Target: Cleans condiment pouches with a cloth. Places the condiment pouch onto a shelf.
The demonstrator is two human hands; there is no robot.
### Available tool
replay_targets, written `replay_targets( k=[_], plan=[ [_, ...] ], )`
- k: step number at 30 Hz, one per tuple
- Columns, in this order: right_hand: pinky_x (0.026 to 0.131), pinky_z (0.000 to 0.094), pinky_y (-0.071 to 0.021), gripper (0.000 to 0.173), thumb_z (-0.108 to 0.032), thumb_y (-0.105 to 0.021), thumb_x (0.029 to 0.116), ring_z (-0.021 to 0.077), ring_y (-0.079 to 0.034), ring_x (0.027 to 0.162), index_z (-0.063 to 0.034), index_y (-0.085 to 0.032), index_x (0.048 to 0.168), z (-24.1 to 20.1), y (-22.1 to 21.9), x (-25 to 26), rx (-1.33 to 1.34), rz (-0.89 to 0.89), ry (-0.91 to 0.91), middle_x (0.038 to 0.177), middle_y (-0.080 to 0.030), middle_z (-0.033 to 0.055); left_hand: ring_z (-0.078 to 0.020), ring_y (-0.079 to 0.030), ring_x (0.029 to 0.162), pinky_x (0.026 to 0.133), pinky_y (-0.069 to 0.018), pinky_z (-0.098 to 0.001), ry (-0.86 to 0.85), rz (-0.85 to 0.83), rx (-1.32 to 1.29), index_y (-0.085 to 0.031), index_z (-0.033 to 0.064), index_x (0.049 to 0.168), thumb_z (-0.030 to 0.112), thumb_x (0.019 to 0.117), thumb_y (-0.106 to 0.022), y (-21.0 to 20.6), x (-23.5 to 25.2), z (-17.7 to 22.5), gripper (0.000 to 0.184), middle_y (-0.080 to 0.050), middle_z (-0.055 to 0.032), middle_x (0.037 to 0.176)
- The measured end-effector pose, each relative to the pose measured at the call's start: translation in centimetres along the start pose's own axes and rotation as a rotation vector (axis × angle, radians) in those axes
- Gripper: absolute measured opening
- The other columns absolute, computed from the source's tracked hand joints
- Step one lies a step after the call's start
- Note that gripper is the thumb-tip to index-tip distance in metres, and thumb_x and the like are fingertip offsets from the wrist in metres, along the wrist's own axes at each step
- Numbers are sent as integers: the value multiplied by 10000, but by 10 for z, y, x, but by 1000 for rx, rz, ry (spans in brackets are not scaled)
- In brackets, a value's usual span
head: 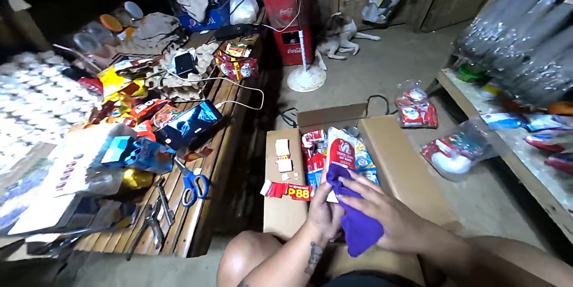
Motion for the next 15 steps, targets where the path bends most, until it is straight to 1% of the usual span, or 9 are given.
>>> replay_targets(
  k=[2,4,5,7,9,10,13,15],
  plan=[
    [1197,414,-353,577,-314,-705,849,266,-391,1475,-234,-570,1404,6,5,3,-35,7,5,1509,-528,56,-144,-700,1038,922,-573,-343,9,30,22,-476,124,1386,377,767,-833,-1,0,-2,758,-710,-46,1133],
    [1185,438,-370,563,-325,-693,852,281,-408,1465,-224,-587,1396,14,11,5,-59,34,-18,1496,-544,63,-115,-668,1096,970,-545,-321,32,39,66,-390,102,1449,354,806,-790,-4,-2,-4,799,-676,-33,1205],
    [1185,440,-371,555,-352,-684,869,277,-407,1466,-229,-584,1400,18,14,5,-67,41,-36,1501,-539,61,-105,-653,1122,985,-532,-312,52,33,76,-341,99,1497,340,820,-772,-4,-3,-6,838,-657,-31,1247],
    [1173,451,-380,562,-375,-679,873,289,-410,1462,-224,-589,1407,26,20,6,-73,43,-75,1511,-529,75,-117,-676,1096,957,-553,-313,88,30,46,-343,113,1505,329,801,-801,-3,-3,-11,867,-679,-40,1222],
    [1163,469,-390,582,-334,-694,845,316,-420,1455,-201,-600,1404,31,25,7,-59,46,-107,1512,-526,109,-126,-679,1087,945,-558,-309,113,24,21,-326,119,1507,315,801,-797,-1,-2,-14,871,-676,-49,1211],
    [1173,456,-379,591,-324,-701,845,305,-411,1462,-200,-592,1413,34,27,7,-47,47,-121,1521,-514,111,-133,-676,1092,951,-553,-311,121,22,15,-315,119,1519,313,807,-791,0,-2,-15,877,-671,-57,1216],
    [1183,425,-367,587,-267,-700,854,273,-429,1448,-194,-581,1424,37,25,5,-16,70,-134,1511,-524,98,-140,-685,1067,929,-561,-309,120,65,11,-349,116,1495,277,819,-742,-2,-2,-12,798,-677,-67,1196],
    [1173,439,-384,559,-240,-699,852,273,-451,1435,-192,-597,1400,30,20,4,-6,69,-111,1479,-560,85,-128,-684,1046,912,-565,-305,94,112,29,-371,118,1473,267,823,-703,-3,-2,-7,745,-678,-58,1170]
  ],
)
Point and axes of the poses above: each hand's wrist, its own x-axis towards the middle knuckle, its own y-axis out of the back of the hand, z = x × y, the point moved 6 cm from there along x, towards the middle knuckle
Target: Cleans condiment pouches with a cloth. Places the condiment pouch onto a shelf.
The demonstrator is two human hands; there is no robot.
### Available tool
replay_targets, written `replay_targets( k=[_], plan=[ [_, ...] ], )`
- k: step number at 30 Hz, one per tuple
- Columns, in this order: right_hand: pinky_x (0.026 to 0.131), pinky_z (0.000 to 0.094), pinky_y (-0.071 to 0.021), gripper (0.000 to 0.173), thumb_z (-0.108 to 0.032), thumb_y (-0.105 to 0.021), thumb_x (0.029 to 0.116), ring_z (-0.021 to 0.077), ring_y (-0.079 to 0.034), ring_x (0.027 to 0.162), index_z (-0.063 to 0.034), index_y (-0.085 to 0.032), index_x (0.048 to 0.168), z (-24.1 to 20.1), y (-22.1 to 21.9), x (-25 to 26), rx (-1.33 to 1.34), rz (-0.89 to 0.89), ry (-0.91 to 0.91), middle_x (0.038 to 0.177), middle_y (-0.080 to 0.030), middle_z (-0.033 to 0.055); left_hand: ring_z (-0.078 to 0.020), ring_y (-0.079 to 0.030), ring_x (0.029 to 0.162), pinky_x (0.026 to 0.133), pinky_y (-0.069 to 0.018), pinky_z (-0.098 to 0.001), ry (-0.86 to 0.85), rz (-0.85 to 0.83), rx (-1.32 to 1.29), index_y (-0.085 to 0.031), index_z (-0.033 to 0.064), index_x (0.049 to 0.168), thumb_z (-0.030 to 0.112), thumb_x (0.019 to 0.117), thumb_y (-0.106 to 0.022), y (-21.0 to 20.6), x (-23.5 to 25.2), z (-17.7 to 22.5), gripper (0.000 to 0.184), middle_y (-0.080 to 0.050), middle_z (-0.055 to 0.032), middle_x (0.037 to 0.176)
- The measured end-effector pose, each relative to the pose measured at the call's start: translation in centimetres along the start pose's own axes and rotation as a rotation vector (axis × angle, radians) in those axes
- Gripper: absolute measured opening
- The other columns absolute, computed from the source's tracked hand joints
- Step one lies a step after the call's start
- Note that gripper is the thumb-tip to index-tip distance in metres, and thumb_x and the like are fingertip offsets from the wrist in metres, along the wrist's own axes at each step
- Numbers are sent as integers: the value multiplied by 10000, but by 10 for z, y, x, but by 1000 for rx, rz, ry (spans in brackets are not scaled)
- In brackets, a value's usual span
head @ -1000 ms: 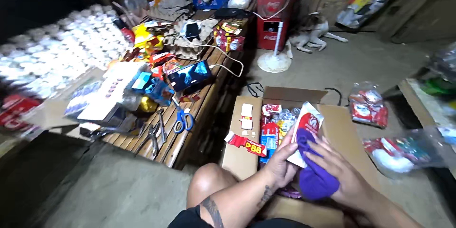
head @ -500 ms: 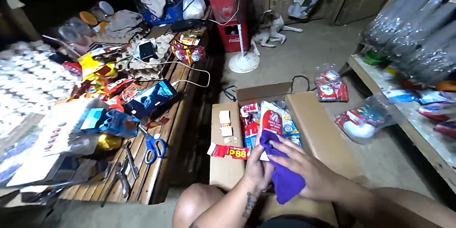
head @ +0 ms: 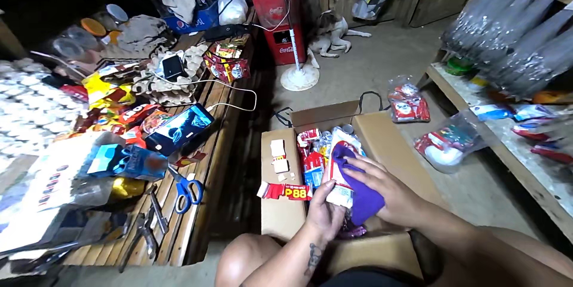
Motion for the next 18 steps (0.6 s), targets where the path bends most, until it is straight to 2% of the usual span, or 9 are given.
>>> replay_targets(
  k=[2,4,6,8,10,12,14,16,18],
  plan=[
    [1175,437,-387,540,-234,-713,846,275,-454,1431,-184,-614,1374,-14,-8,-3,24,-33,45,1456,-579,73,-128,-696,991,867,-583,-314,-39,29,-9,-448,114,1411,280,832,-676,2,0,4,645,-695,-53,1102],
    [1174,403,-391,539,-229,-723,823,263,-463,1422,-185,-634,1353,-25,-16,-6,34,-68,87,1434,-596,57,-155,-717,904,797,-600,-344,-61,36,-68,-589,116,1188,302,846,-676,6,1,6,399,-721,-66,979],
    [1167,375,-398,508,-244,-707,838,242,-487,1402,-183,-645,1339,-26,-16,-5,36,-74,105,1411,-616,46,-161,-716,893,799,-598,-346,-56,19,-96,-617,116,1122,304,849,-675,7,2,6,337,-720,-68,953],
    [1155,377,-415,480,-281,-683,876,229,-512,1384,-184,-638,1343,-17,-7,-2,26,-43,75,1398,-629,43,-181,-722,892,806,-601,-366,-38,86,-102,-646,83,1066,288,846,-674,6,-1,3,303,-728,-92,947],
    [1130,446,-440,522,-276,-700,854,274,-533,1366,-152,-641,1357,-3,5,3,4,17,-39,1416,-617,91,-191,-719,942,851,-594,-366,-2,88,-87,-609,66,1133,269,843,-672,4,-4,0,360,-723,-109,1006],
    [1100,519,-455,643,-220,-753,774,337,-533,1356,-98,-624,1392,12,14,6,6,60,-198,1459,-568,158,-208,-716,982,885,-583,-373,30,43,-91,-601,61,1183,289,779,-769,6,-5,-4,493,-721,-122,1050],
    [1080,524,-465,693,-191,-773,738,352,-544,1335,-77,-613,1403,18,16,5,20,92,-276,1465,-554,181,-201,-714,991,890,-580,-362,29,22,-88,-591,68,1211,298,750,-798,6,-4,-4,556,-720,-117,1060],
    [1081,515,-467,666,-213,-780,756,332,-554,1322,-95,-623,1392,10,8,0,44,96,-232,1436,-580,161,-193,-710,996,893,-579,-358,-3,11,-98,-547,75,1268,284,763,-780,4,-2,1,594,-712,-112,1071],
    [1120,464,-445,588,-281,-752,818,275,-542,1344,-147,-630,1377,-7,-5,-4,67,60,-127,1414,-609,103,-174,-714,968,864,-591,-345,-48,40,-104,-545,81,1263,266,827,-693,3,0,7,497,-712,-97,1045]
  ],
)
Point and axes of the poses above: each hand's wrist, its own x-axis towards the middle knuckle, its own y-axis out of the back of the hand, z = x × y, the point moved 6 cm from there along x, towards the middle knuckle
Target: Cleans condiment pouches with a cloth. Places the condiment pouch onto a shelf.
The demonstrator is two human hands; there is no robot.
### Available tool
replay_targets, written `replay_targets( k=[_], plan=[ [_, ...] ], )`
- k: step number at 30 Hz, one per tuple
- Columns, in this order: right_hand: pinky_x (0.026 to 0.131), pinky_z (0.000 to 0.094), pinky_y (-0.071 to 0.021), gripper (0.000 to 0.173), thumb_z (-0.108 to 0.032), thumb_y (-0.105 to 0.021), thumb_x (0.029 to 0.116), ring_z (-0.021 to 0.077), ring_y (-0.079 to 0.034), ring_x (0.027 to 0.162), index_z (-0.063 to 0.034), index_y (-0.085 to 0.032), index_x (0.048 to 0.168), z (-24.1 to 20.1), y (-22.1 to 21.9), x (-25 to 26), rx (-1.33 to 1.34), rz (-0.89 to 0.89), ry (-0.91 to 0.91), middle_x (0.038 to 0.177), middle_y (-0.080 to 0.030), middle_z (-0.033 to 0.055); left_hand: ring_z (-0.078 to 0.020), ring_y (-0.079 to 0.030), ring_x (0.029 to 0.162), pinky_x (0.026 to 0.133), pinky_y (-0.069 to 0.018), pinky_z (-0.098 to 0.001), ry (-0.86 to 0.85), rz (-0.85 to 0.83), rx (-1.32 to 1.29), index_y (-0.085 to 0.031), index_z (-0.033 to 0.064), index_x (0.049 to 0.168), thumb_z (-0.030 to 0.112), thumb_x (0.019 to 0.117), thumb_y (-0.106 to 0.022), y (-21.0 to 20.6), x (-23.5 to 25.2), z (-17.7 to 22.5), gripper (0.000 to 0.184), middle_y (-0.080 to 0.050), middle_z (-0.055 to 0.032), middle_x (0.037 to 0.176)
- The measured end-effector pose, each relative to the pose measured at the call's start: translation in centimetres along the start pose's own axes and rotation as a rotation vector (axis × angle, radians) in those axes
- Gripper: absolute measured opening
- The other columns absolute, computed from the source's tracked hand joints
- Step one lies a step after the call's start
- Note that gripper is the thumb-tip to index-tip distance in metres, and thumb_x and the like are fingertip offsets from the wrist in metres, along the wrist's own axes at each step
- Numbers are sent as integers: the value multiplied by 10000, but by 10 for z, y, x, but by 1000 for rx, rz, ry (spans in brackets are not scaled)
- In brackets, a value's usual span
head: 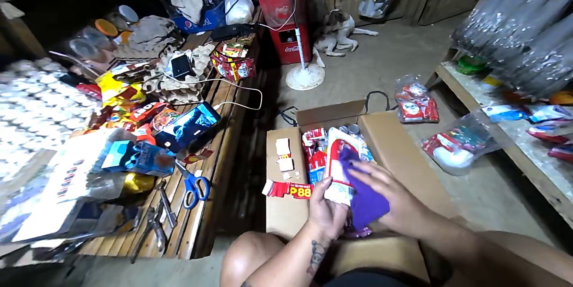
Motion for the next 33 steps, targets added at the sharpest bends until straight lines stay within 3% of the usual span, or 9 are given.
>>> replay_targets(
  k=[4,7,11,15,21,24,26,30,33],
  plan=[
    [1164,362,-401,522,-235,-706,846,213,-495,1390,-192,-629,1361,-20,-15,-7,28,-116,169,1424,-600,41,-194,-718,871,790,-599,-369,-13,85,-45,-666,74,973,335,910,-560,6,4,5,289,-722,-98,914],
    [1132,438,-438,544,-255,-713,832,279,-532,1364,-151,-637,1360,0,1,4,-47,-60,91,1419,-613,88,-215,-718,928,823,-595,-387,15,81,-39,-644,69,1072,327,862,-639,9,2,-1,332,-719,-122,992],
    [1088,540,-453,753,-101,-779,722,372,-511,1364,-76,-572,1446,26,22,14,-3,11,-251,1506,-505,197,-221,-715,995,890,-581,-388,54,11,16,-649,59,1140,322,734,-802,10,-1,-8,507,-724,-130,1048],
    [1087,557,-456,716,-127,-802,712,373,-520,1352,-93,-613,1402,0,4,1,86,-5,-113,1468,-547,181,-199,-733,930,847,-603,-370,-10,37,15,-682,58,1071,299,767,-776,3,-1,1,399,-739,-117,982],
    [1122,433,-437,541,-78,-781,762,300,-556,1307,-72,-680,1293,-34,-10,-11,335,-184,30,1376,-619,155,-181,-735,820,730,-615,-364,-45,66,-8,-719,110,915,422,822,-672,6,2,11,329,-740,-84,873],
    [1028,420,-519,424,-7,-775,741,278,-657,1175,8,-719,1161,-32,10,0,445,-270,0,1200,-710,168,-194,-747,816,717,-624,-365,-26,47,9,-744,111,944,443,810,-704,6,1,11,361,-751,-94,887],
    [1013,371,-530,446,-18,-779,708,224,-659,1154,-3,-718,1149,-20,25,5,390,-120,-21,1175,-713,138,-210,-735,883,786,-613,-391,-9,53,-5,-712,97,1001,421,777,-735,9,4,5,395,-738,-107,943],
    [1058,348,-506,503,-65,-779,744,201,-621,1231,-46,-695,1239,2,51,12,172,190,-108,1273,-678,127,-230,-722,995,889,-590,-412,53,-45,35,-718,77,1078,367,763,-789,16,3,-9,434,-733,-130,1042],
    [1146,493,-408,732,-65,-807,743,346,-442,1428,-126,-585,1437,7,47,11,124,2,-301,1547,-451,203,-226,-710,1049,950,-563,-416,96,-175,97,-720,76,1148,331,791,-775,15,-1,-17,442,-735,-123,1098]
  ],
)
Point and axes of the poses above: each hand's wrist, its own x-axis towards the middle knuckle, its own y-axis out of the back of the hand, z = x × y, the point moved 6 cm from there along x, towards the middle knuckle
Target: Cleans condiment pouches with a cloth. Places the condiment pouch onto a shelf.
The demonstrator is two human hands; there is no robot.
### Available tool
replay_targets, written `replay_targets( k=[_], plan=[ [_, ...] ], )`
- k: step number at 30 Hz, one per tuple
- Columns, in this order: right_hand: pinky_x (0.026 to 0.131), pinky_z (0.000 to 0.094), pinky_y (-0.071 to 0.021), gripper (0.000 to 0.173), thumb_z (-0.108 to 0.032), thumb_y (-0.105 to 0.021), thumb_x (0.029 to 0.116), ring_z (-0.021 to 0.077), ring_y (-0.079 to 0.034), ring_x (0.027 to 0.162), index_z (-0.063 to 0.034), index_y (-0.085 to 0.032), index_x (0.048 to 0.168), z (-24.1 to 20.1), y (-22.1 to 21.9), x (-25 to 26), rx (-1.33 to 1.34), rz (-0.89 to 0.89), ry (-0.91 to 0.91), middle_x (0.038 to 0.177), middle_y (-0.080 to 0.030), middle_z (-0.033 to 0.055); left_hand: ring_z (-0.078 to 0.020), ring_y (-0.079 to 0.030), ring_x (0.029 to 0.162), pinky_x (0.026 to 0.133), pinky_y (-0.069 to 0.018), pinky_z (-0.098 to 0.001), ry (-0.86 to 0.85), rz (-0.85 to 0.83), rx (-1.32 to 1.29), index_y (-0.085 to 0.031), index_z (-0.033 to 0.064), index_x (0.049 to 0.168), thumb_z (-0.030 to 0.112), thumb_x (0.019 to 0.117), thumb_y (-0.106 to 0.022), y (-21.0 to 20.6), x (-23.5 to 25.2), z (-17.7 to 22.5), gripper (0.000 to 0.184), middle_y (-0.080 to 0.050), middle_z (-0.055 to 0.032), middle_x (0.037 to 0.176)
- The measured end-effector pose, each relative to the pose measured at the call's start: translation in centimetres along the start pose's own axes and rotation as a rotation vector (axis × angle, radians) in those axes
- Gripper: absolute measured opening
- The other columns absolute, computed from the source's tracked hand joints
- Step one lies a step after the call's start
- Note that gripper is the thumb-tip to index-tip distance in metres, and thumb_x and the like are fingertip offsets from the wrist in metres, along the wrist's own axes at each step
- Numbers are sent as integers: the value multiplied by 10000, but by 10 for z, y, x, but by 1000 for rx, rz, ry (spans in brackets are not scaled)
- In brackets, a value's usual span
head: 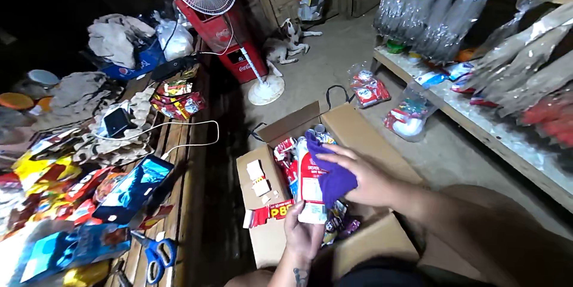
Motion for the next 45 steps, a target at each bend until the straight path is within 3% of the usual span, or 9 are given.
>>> replay_targets(
  k=[3,11,20,29,32,34,39,42,45],
  plan=[
    [1201,543,-310,949,-103,-862,702,434,-241,1521,-161,-445,1552,-2,-18,-6,-44,-192,-51,1642,-241,263,-193,-680,1113,990,-541,-398,9,-89,45,-585,103,1359,298,841,-747,-4,-2,-2,577,-705,-92,1190],
    [1180,520,-362,809,-105,-866,636,375,-410,1453,-120,-612,1404,-15,-52,-22,-159,-244,325,1496,-548,98,-131,-735,910,830,-605,-336,-110,104,85,-757,145,955,344,815,-741,-8,0,14,244,-758,-35,940],
    [1135,557,-385,818,53,-764,699,403,-426,1422,-78,-540,1475,7,-2,8,-120,-25,-130,1545,-463,185,-164,-662,1150,985,-542,-353,63,-85,127,-356,134,1534,276,814,-764,-6,-4,-5,840,-656,-77,1292],
    [1114,494,-437,722,-96,-816,628,345,-530,1350,-136,-669,1334,-19,-53,-27,-204,-170,427,1381,-645,58,-113,-734,908,837,-601,-318,-79,40,147,-767,166,958,331,822,-747,-11,-4,16,214,-762,-18,948],
    [1082,519,-460,672,-76,-806,636,362,-579,1291,-90,-687,1296,-13,-32,-12,-197,-78,363,1349,-663,102,-137,-727,957,870,-593,-336,-5,45,192,-707,133,1161,331,799,-772,-9,-4,9,417,-753,-45,1030],
    [1092,559,-440,689,-36,-809,670,405,-545,1319,-52,-654,1341,-7,-16,1,-185,-34,159,1409,-609,168,-136,-674,1105,956,-553,-335,54,-54,233,-397,145,1502,331,825,-749,-5,-3,1,786,-676,-47,1244],
    [1133,573,-378,805,4,-802,695,414,-430,1417,-92,-564,1458,-1,-15,1,-151,-151,-57,1534,-490,163,-133,-655,1135,955,-549,-341,89,-47,290,-265,146,1565,391,805,-756,-2,-4,-7,938,-638,-35,1310],
    [1067,563,-459,768,-107,-836,617,386,-549,1319,-117,-653,1363,-14,-35,-19,-188,-116,208,1420,-615,109,-85,-676,1065,926,-562,-308,18,40,314,-463,130,1441,385,906,-637,-14,-1,2,618,-693,3,1198],
    [1021,466,-502,548,-366,-698,766,310,-607,1247,-190,-696,1285,-19,-56,-32,-294,-57,416,1341,-668,61,-38,-684,951,847,-576,-270,-24,205,426,-571,133,1179,391,1070,-259,-24,-5,14,420,-714,45,1016]
  ],
)
Point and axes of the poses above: each hand's wrist, its own x-axis towards the middle knuckle, its own y-axis out of the back of the hand, z = x × y, the point moved 6 cm from there along x, towards the middle knuckle
